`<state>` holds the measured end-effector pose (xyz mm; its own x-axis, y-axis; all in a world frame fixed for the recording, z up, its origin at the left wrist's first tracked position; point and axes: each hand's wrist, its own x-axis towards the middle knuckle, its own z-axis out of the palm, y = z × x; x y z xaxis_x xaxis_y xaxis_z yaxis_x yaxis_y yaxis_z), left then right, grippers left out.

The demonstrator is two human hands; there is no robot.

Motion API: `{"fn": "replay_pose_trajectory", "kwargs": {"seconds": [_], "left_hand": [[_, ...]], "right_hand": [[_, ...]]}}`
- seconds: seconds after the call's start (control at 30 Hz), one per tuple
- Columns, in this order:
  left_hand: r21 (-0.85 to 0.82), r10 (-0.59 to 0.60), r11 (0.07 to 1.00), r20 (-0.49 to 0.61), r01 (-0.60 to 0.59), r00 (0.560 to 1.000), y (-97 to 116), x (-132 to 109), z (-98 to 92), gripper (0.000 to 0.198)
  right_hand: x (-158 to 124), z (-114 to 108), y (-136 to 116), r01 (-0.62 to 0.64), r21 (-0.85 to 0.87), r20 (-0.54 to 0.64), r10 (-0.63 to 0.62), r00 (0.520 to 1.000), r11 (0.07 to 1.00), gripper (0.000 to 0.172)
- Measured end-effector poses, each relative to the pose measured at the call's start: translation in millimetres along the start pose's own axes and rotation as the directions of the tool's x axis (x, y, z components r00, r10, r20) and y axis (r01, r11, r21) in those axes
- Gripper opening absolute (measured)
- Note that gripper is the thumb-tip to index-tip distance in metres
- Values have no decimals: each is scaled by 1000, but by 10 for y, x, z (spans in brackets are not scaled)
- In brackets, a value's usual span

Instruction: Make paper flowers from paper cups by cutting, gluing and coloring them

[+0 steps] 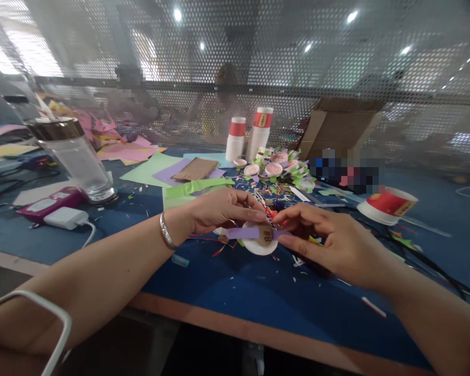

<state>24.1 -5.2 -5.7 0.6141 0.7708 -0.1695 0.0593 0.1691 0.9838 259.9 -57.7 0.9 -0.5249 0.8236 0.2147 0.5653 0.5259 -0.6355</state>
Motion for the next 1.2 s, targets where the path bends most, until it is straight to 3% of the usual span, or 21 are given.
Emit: {"fn": "replay_pose_trajectory", "kwargs": {"seconds": [0.17, 0.53, 0.83, 1.2], "left_hand": [[32, -52, 998, 22, 52, 998, -4, -2, 5, 30], [69, -47, 997, 91, 41, 995, -56, 9, -1, 29], [47, -64, 997, 101, 60, 993, -33, -13, 27, 28], [73, -85, 994, 124, 76, 989, -28, -27, 58, 23]], "right_hand": [[33, 21, -10, -33, 98, 49, 28, 998, 995, 27], [57, 54, 17, -108, 196, 118, 86, 989, 975, 30], [58, 47, 20, -155, 210, 179, 118, 977, 965, 31], [40, 76, 44, -143, 210, 161, 111, 981, 967, 29]]}}
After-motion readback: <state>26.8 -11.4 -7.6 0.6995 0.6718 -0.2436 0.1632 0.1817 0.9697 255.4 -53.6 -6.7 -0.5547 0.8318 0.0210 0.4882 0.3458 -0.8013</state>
